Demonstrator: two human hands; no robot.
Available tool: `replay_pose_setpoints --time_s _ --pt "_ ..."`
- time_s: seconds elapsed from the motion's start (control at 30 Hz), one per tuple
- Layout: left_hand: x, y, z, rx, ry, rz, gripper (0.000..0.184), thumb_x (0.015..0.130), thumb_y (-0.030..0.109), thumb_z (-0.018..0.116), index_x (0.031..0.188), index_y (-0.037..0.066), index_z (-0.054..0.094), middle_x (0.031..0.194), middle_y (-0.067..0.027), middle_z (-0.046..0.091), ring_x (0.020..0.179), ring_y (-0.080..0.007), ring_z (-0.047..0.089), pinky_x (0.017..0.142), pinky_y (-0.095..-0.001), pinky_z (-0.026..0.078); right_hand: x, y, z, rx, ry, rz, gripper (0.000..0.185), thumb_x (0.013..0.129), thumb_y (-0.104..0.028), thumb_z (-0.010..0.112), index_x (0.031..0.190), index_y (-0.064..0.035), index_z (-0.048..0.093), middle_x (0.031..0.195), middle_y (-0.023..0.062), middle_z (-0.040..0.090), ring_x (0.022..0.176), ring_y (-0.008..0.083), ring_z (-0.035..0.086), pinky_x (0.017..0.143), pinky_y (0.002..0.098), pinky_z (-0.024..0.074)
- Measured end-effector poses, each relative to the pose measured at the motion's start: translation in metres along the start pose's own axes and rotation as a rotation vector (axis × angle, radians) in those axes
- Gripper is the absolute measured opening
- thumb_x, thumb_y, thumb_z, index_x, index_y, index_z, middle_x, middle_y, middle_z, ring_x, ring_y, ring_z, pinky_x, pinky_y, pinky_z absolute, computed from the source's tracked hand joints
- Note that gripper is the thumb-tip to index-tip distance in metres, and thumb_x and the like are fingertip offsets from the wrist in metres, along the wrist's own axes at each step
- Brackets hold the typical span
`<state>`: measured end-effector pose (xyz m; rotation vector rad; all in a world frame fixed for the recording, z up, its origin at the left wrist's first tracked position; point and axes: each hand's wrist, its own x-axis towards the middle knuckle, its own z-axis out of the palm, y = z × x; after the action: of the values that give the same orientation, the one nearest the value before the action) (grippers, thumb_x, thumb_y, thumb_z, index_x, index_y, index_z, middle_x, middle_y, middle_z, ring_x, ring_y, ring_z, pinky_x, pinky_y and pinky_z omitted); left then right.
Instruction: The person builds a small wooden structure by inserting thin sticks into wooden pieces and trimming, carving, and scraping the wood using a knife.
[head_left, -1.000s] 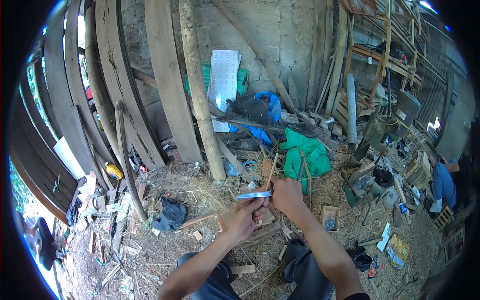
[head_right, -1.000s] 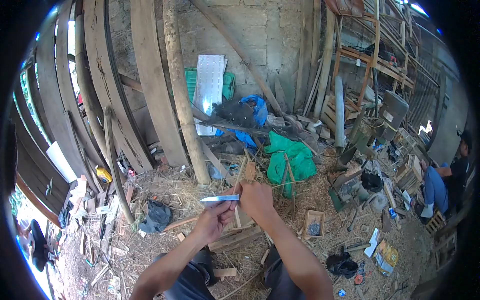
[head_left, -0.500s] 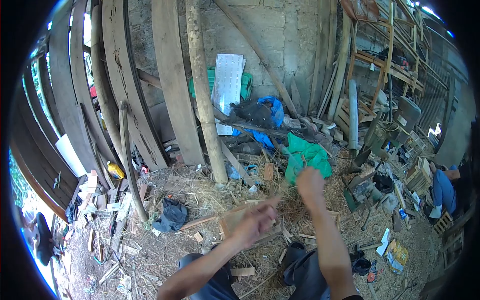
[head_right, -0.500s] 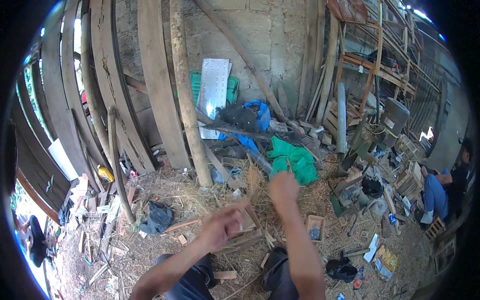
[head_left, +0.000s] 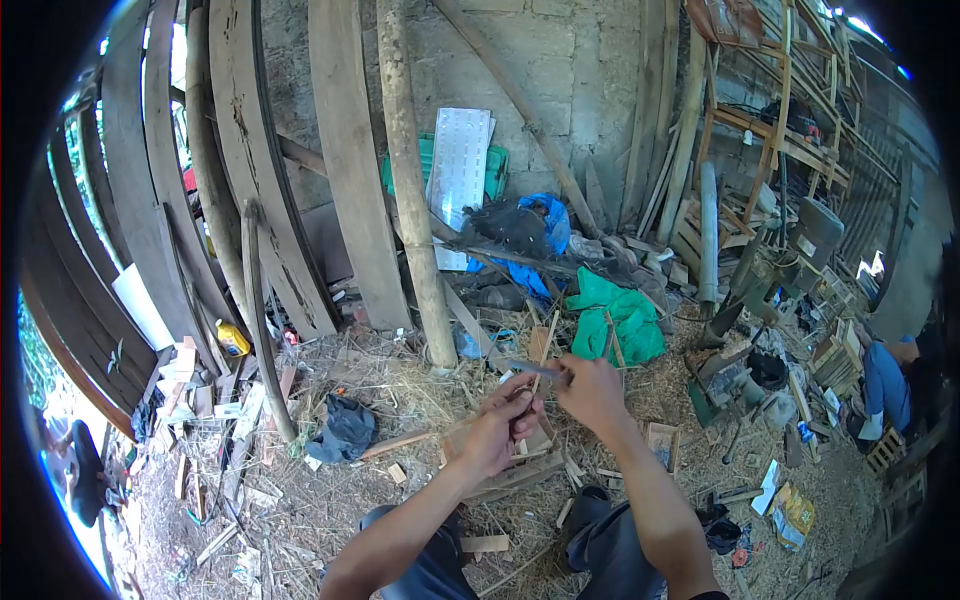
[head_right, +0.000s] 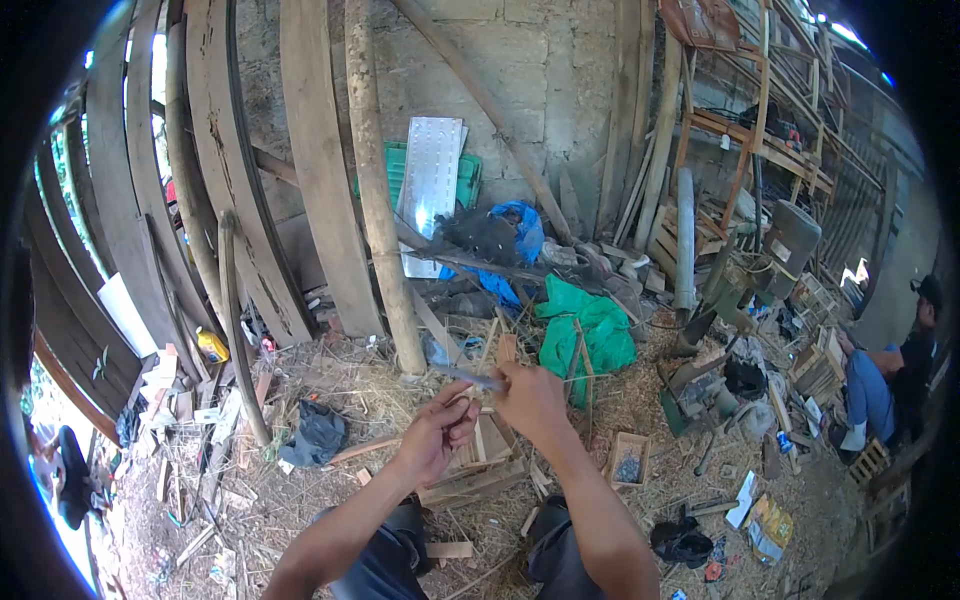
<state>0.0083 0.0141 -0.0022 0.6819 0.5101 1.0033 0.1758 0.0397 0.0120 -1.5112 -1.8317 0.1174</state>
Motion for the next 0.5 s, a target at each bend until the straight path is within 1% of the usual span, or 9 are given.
replay_pose_setpoints --time_s 0.03,0.07,0.13,0.2,0.37,0.43,0.5 --pt "0.0 0.0 0.001 0.002 0.0 -0.005 0.042 0.096 0.005 0.041 0.138 0.005 0.038 0.085 -0.0023 0.047 0.061 -0.0067 0.034 0.053 -0.019 0.03 -0.002 -0.004 0.001 -0.009 -0.038 -0.086 0.017 0.081 -0.02 0.062 0.077 -0.0041 0.065 0.064 0.0192 0.062 0.061 0.0367 0.063 0.057 0.0454 0.0503" --pt "-0.001 0.001 0.001 -0.012 -0.028 0.0 0.042 0.096 0.005 0.041 0.138 0.005 0.038 0.085 -0.0021 0.047 0.061 -0.0063 0.033 0.053 -0.019 0.029 -0.003 -0.004 0.003 -0.007 -0.04 -0.08 0.017 0.081 -0.02 0.062 0.077 -0.0041 0.065 0.064 0.0192 0.062 0.061 0.0367 0.063 0.057 0.0454 0.0503" --pt "-0.003 0.001 -0.001 -0.024 -0.054 0.001 0.041 0.096 0.006 0.041 0.138 0.005 0.038 0.085 -0.0019 0.047 0.06 -0.0059 0.032 0.052 -0.0191 0.029 -0.002 -0.005 0.007 -0.112 -0.09 -0.09 0.015 0.081 -0.019 0.061 0.076 -0.0052 0.065 0.064 0.0199 0.062 0.062 0.0375 0.063 0.057 0.0442 0.0507" --pt "-0.004 -0.005 -0.003 0.065 -0.124 0.024 0.042 0.097 0.008 0.041 0.138 0.004 0.036 0.084 -0.001 0.046 0.059 -0.0049 0.03 0.052 -0.0186 0.027 0.0 -0.005 0.008 -0.154 -0.078 -0.069 0.014 0.081 -0.017 0.06 0.077 -0.0054 0.065 0.064 0.0199 0.062 0.062 0.0374 0.063 0.058 0.0445 0.0508" --pt "-0.001 -0.01 0.0 0.068 -0.075 0.067 0.037 0.098 0.012 0.044 0.133 0.004 0.042 0.082 0.0006 0.043 0.058 -0.0043 0.029 0.052 -0.0181 0.026 0.005 0.006 0.015 -0.223 -0.048 -0.016 0.013 0.08 -0.015 0.057 0.079 -0.0044 0.065 0.066 0.0191 0.064 0.063 0.0365 0.065 0.059 0.0459 0.0512" --pt "0.002 -0.011 -0.002 0.066 -0.059 0.079 0.034 0.098 0.013 0.044 0.131 0.004 0.044 0.081 0.0011 0.043 0.058 -0.0042 0.028 0.052 -0.018 0.025 0.009 0.008 0.018 -0.306 -0.032 0.059 0.016 0.079 -0.015 0.056 0.079 -0.0032 0.066 0.067 0.0192 0.064 0.064 0.0367 0.065 0.061 0.0466 0.0517" --pt "0.005 -0.009 -0.003 0.14 -0.043 0.083 0.034 0.098 0.015 0.045 0.131 0.006 0.046 0.082 0.0022 0.045 0.062 -0.0034 0.033 0.055 -0.0176 0.029 0.012 0.015 0.023 -0.339 -0.027 0.059 0.017 0.08 -0.016 0.055 0.078 -0.0028 0.066 0.068 0.0194 0.065 0.065 0.0369 0.065 0.062 0.0465 0.0519"
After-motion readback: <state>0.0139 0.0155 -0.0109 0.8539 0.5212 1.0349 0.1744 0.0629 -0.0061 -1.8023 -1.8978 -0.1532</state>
